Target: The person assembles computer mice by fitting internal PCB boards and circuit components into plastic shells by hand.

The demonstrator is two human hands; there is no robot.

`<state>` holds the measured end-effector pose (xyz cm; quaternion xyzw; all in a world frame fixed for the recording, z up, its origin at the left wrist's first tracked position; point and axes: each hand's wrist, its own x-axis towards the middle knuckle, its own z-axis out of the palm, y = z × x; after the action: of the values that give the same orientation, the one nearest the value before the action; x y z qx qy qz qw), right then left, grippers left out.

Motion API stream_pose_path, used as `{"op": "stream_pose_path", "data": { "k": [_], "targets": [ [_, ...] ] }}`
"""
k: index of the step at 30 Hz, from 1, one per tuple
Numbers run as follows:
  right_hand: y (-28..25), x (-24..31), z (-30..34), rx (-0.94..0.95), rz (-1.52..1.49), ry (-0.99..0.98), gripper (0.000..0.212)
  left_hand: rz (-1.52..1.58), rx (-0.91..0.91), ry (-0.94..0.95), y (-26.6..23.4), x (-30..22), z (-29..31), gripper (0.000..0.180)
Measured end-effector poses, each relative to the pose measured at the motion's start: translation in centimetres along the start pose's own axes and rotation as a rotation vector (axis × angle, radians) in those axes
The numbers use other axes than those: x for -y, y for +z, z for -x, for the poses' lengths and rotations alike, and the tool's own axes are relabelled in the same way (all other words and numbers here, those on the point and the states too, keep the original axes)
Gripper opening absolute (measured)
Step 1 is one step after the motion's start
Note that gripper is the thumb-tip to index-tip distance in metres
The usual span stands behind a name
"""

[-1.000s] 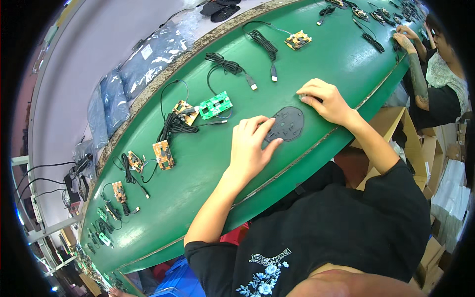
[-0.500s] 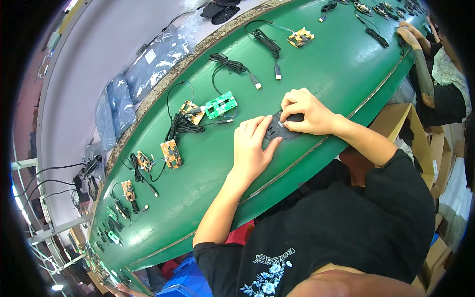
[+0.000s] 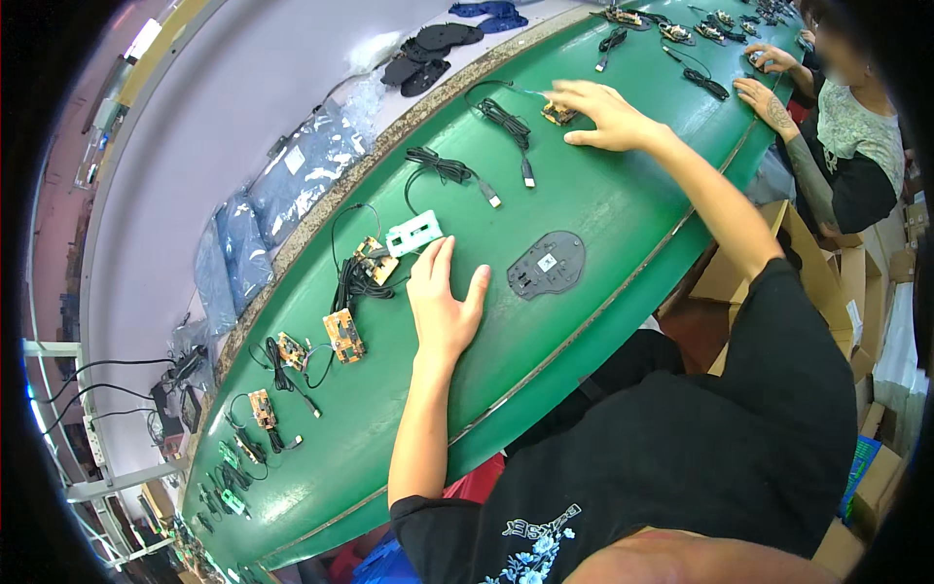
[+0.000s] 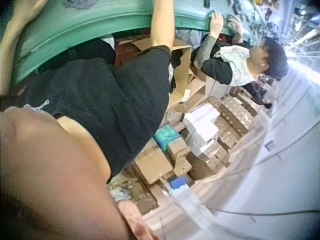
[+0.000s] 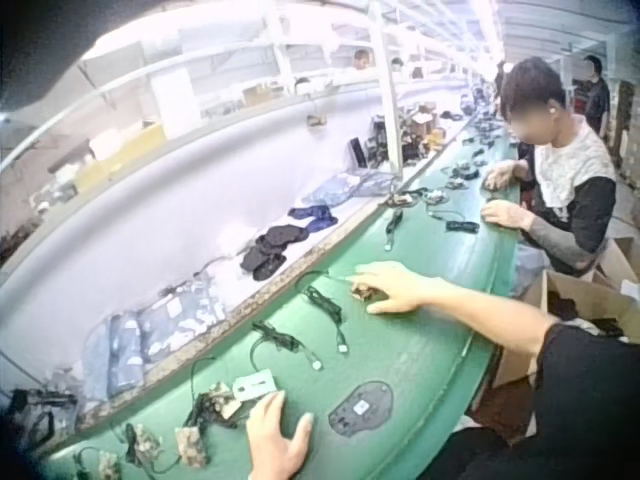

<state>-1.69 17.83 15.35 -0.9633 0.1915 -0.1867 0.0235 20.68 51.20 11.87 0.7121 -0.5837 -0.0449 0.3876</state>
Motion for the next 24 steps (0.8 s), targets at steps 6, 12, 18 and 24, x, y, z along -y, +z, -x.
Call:
{"op": "stream_pose_path", "data": {
  "k": [6, 12, 18, 24],
  "targets": [
    [-3.9, -3.2, -3.1, 0.122, -0.202, 0.118, 0.036, -0.130, -0.049, 0.010, 0.0, 1.4, -0.2, 0.052],
    [-15.6, 7.4, -11.4, 0.033, -1.101, 0.236, 0.032, -0.078, -0.092, 0.022, -0.3, 0.9, -0.1, 0.052],
    [-24.7, 21.9, -16.3, 0.437, -1.055, -0.368, 0.032, 0.234, -0.535, 0.194, -8.5, -5.2, -4.2, 0.075],
    [-28.8, 29.5, -9.5, 0.398, -0.607, -0.201, 0.040, 1.054, -0.207, 0.254, -16.6, -12.8, -5.5, 0.030]
  ]
}}
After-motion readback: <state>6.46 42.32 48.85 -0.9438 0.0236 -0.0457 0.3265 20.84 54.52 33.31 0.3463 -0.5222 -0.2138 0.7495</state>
